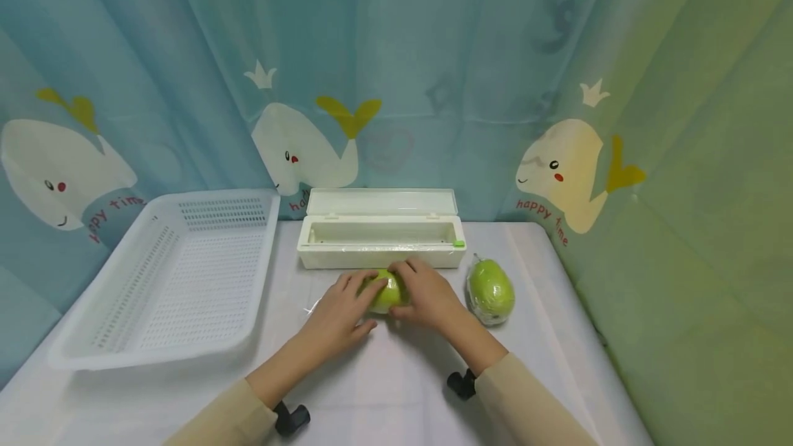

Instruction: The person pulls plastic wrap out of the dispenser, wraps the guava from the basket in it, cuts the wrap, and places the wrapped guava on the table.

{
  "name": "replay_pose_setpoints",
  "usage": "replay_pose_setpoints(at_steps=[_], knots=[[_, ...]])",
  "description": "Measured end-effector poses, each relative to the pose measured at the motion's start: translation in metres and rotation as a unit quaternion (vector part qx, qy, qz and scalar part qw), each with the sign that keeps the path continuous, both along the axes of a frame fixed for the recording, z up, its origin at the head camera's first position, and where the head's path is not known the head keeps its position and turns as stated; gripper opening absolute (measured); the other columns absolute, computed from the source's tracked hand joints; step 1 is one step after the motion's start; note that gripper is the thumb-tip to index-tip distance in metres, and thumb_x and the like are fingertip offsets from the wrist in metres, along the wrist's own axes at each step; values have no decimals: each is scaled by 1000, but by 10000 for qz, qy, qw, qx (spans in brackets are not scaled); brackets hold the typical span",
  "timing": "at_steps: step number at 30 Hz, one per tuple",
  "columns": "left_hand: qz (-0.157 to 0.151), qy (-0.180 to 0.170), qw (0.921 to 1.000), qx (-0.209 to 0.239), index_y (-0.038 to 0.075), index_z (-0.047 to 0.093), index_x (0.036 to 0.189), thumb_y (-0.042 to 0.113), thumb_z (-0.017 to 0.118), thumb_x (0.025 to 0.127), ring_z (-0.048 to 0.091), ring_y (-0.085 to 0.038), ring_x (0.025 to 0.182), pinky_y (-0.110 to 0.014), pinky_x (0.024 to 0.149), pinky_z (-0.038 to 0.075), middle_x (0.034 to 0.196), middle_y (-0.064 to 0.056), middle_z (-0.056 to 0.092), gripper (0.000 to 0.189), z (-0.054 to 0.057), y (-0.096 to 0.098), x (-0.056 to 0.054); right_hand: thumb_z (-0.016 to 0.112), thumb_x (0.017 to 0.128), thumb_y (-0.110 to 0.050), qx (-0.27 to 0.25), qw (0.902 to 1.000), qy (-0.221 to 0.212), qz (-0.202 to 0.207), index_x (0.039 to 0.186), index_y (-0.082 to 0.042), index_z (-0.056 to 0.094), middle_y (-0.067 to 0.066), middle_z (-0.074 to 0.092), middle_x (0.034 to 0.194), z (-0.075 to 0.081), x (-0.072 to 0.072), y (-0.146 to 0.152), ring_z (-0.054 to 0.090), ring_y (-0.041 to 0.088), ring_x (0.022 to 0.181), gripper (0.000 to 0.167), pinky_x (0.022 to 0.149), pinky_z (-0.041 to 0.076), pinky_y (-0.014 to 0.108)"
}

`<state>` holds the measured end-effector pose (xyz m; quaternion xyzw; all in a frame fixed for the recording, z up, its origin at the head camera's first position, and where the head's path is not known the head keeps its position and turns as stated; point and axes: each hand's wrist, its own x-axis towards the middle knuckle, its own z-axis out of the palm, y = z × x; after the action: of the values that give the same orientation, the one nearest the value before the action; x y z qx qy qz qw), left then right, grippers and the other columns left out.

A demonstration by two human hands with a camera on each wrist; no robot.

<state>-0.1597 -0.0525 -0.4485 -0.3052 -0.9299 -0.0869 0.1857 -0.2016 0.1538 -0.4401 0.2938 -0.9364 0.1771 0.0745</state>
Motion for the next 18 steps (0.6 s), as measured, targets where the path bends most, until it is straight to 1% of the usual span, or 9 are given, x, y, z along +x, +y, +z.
replay_pose_setpoints(at_steps=[4,9,15,18], knots=[[48,-19,10000,44,15,54,137,27,86,75,54,-29,119,-40,92,53,133,-10,57,70,-1,1,-8,88,70,-35,25,9999,-122,81,127,-10,59,7,61,125,3,-7,1,59,26,113,69,95,52,43],[145,-91,9998,50,14,54,136,26,86,75,54,-29,117,-38,87,54,133,-10,56,70,-1,3,-16,86,72,-36,29,9994,-326,59,130,-10,58,9,60,130,4,-11,1,58,29,119,70,99,51,45],[293,-559,9978,209,15,51,136,27,90,72,51,-29,118,-42,89,53,134,-10,53,76,-2,4,-26,85,73,-35,-139,9987,-484,105,132,-12,57,9,61,132,3,-16,2,56,30,123,69,103,48,48],[346,-773,9960,277,14,50,136,28,92,70,50,-31,119,-44,91,53,133,-11,53,79,-1,4,-32,85,74,-36,-228,9978,-609,89,133,-13,56,8,60,133,2,-18,3,55,29,124,70,103,47,49]])
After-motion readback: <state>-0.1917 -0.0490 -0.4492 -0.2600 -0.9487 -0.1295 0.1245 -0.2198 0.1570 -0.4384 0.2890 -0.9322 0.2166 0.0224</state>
